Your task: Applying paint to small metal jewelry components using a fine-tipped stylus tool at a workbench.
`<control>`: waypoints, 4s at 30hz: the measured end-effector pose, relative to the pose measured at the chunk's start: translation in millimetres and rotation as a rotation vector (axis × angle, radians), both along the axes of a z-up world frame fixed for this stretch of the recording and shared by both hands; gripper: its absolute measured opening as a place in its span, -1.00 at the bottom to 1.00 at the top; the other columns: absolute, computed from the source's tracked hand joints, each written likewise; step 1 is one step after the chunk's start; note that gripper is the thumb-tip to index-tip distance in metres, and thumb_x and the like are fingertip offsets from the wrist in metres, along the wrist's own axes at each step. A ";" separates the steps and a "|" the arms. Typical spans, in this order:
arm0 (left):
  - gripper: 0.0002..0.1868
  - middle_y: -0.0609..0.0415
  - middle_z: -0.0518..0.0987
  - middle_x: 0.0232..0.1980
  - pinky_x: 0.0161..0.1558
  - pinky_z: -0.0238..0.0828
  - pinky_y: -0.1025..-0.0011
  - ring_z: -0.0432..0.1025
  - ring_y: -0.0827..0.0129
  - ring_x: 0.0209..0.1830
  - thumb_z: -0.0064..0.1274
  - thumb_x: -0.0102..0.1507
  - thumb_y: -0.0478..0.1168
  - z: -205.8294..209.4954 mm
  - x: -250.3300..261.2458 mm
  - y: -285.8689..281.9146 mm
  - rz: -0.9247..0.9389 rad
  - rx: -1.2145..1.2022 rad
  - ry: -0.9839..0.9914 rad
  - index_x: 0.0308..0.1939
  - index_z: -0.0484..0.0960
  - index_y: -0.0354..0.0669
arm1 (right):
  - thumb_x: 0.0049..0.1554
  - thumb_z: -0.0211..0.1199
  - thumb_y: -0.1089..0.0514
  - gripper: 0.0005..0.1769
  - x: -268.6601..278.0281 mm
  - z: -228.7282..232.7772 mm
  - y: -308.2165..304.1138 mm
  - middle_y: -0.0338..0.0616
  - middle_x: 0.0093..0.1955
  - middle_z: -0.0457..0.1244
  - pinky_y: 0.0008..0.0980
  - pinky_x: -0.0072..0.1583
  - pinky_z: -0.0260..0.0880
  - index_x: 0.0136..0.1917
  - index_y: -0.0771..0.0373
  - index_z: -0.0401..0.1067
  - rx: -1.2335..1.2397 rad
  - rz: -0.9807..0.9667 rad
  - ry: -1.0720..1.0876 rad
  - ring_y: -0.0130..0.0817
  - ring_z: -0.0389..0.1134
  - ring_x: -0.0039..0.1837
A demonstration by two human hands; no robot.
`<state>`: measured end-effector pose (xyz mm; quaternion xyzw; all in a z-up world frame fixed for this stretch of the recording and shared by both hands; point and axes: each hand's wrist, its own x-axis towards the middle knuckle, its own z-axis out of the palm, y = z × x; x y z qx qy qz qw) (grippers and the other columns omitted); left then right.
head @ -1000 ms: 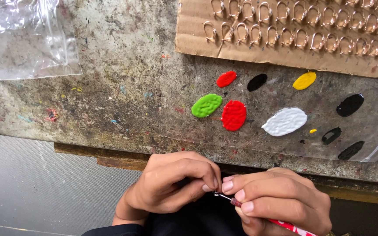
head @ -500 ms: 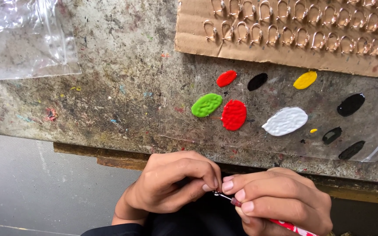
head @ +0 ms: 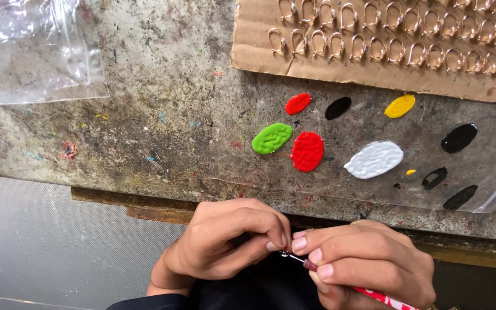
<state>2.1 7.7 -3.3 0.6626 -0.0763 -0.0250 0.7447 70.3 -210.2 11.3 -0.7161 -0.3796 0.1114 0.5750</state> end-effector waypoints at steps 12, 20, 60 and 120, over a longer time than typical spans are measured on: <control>-0.89 -0.12 0.61 -0.20 -0.07 0.60 0.43 0.59 0.21 -0.23 -0.09 0.41 -0.39 0.1 0.6 0.1 -0.003 -0.002 -0.005 -0.20 0.51 -0.35 | 0.14 0.26 0.06 -0.87 -1.2 -0.7 0.4 -0.25 -0.15 0.43 -0.61 -0.06 0.76 -0.11 0.12 0.42 0.019 -0.034 -0.001 -0.33 0.72 -0.09; -0.90 -0.11 0.61 -0.19 -0.07 0.60 0.44 0.59 0.22 -0.23 -0.08 0.41 -0.39 0.8 1.0 0.4 -0.001 -0.003 0.000 -0.20 0.51 -0.35 | 0.14 0.26 0.06 -0.87 -1.1 -0.4 0.8 -0.24 -0.15 0.43 -0.60 -0.06 0.77 -0.12 0.13 0.42 0.021 -0.030 0.011 -0.32 0.71 -0.09; -0.89 -0.14 0.63 -0.11 -0.39 0.48 0.59 0.47 0.47 -0.62 -0.13 0.45 -0.36 32.6 -25.8 -29.2 0.224 0.058 -0.081 -0.18 0.45 -0.22 | 0.33 0.12 0.17 -0.86 -42.8 -9.8 17.6 0.02 -0.01 0.12 -0.47 -0.29 0.59 0.04 0.24 0.21 0.441 -0.489 -0.203 -0.20 0.45 -0.40; -0.91 -0.13 0.58 -0.18 -0.06 0.59 0.40 0.57 0.19 -0.21 -0.11 0.39 -0.47 -3.9 -5.2 -7.2 0.055 0.140 -0.066 -0.14 0.52 -0.43 | 0.15 0.28 0.18 -0.88 -14.9 -17.8 2.7 -0.20 -0.16 0.37 -0.59 -0.09 0.75 -0.08 0.17 0.36 0.043 -0.135 -0.202 -0.26 0.65 -0.10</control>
